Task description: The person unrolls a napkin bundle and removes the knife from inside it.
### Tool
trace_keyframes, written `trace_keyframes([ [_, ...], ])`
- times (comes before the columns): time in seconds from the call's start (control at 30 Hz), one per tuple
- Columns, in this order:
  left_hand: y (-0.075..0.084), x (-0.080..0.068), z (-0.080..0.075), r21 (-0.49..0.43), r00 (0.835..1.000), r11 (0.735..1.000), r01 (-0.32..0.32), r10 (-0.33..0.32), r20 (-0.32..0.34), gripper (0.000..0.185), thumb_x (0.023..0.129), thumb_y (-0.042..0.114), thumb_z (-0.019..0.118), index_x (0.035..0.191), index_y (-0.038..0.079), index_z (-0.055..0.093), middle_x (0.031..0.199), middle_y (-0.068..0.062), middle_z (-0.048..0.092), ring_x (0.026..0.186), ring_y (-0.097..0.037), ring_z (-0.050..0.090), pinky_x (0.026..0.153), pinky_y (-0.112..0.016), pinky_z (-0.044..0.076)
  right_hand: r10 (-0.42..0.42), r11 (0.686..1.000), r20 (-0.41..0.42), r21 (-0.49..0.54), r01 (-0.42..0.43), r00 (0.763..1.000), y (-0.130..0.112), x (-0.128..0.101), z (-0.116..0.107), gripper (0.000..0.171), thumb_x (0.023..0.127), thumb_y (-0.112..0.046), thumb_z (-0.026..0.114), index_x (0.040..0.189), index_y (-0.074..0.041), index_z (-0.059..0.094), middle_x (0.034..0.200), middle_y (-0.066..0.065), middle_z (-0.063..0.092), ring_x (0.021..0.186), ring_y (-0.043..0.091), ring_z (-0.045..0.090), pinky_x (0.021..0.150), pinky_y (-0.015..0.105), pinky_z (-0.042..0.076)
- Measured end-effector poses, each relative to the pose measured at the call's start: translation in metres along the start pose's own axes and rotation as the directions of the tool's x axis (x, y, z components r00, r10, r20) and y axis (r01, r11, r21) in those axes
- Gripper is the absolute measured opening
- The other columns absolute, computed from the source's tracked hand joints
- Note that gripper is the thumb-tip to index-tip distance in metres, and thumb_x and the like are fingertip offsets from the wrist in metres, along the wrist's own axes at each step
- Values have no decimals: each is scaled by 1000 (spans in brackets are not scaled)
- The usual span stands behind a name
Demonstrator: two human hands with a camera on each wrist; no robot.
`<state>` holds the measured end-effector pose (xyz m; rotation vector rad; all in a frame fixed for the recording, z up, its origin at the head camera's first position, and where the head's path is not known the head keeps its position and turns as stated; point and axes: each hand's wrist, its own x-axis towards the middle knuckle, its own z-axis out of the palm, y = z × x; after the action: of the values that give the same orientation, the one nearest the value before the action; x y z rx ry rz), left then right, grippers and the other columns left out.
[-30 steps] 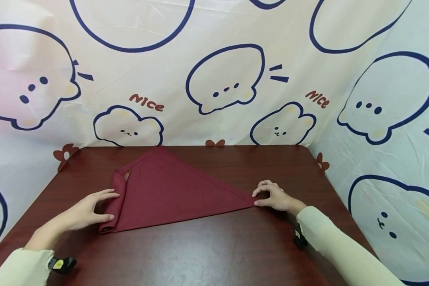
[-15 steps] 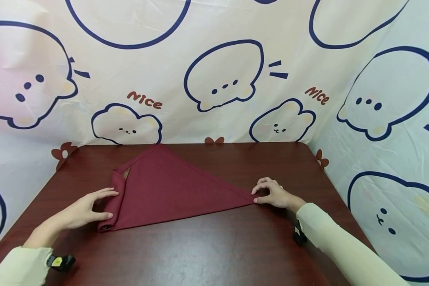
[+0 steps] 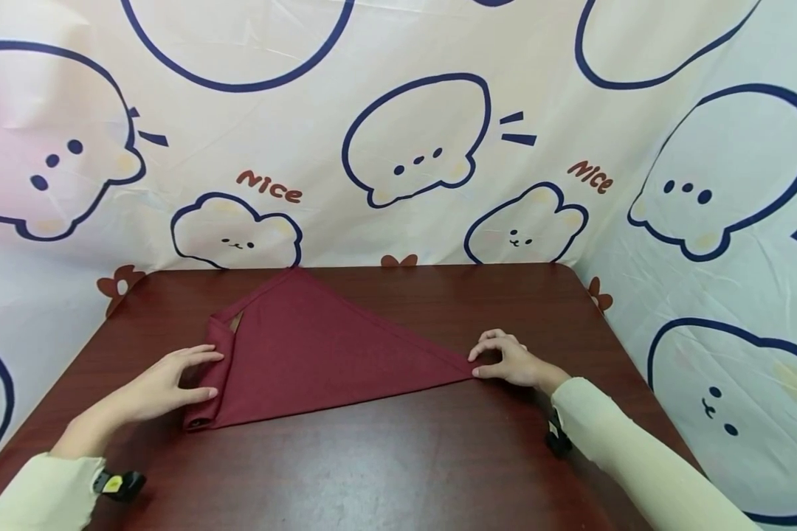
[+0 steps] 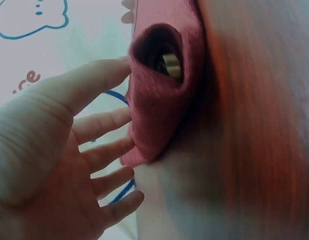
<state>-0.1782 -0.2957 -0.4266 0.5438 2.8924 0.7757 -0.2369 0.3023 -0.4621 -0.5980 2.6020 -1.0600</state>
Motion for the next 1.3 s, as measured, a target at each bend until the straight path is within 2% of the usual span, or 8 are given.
trace_keyframes([
  [0.27, 22, 7, 5, 59, 1000, 998, -21, 23, -21, 58, 88, 33, 76, 135, 2, 60, 146, -28, 51, 135, -51, 39, 104, -73, 36, -10, 1000, -4, 0, 10, 1000, -2, 0, 0, 16, 89, -21, 78, 103, -15, 74, 122, 12, 50, 119, 29, 41, 102, 54, 33],
  [0.53, 31, 13, 19, 123, 1000, 992, -15, 15, 2, 58, 86, 30, 79, 136, 6, 62, 150, -21, 51, 141, -51, 34, 104, -76, 33, -11, 1000, -11, -8, 11, 1000, -1, 2, 0, 15, 89, -21, 78, 103, -16, 74, 121, 11, 51, 119, 29, 41, 102, 54, 33],
  [0.87, 29, 12, 25, 148, 1000, 989, -1, 1, 1, 60, 83, 26, 81, 135, 5, 62, 152, -23, 48, 143, -52, 30, 103, -76, 32, -3, 1000, -11, -1, 3, 1000, 0, 2, -1, 16, 89, -21, 78, 103, -16, 74, 122, 11, 50, 119, 29, 41, 102, 54, 32],
  [1.3, 25, 9, 27, 184, 1000, 983, 16, -13, -21, 62, 82, 30, 82, 135, 5, 62, 150, -23, 51, 141, -52, 33, 101, -75, 34, 3, 1000, -4, 9, -3, 1000, 1, -1, 0, 16, 89, -21, 78, 104, -15, 74, 124, 12, 50, 120, 30, 40, 103, 56, 33],
])
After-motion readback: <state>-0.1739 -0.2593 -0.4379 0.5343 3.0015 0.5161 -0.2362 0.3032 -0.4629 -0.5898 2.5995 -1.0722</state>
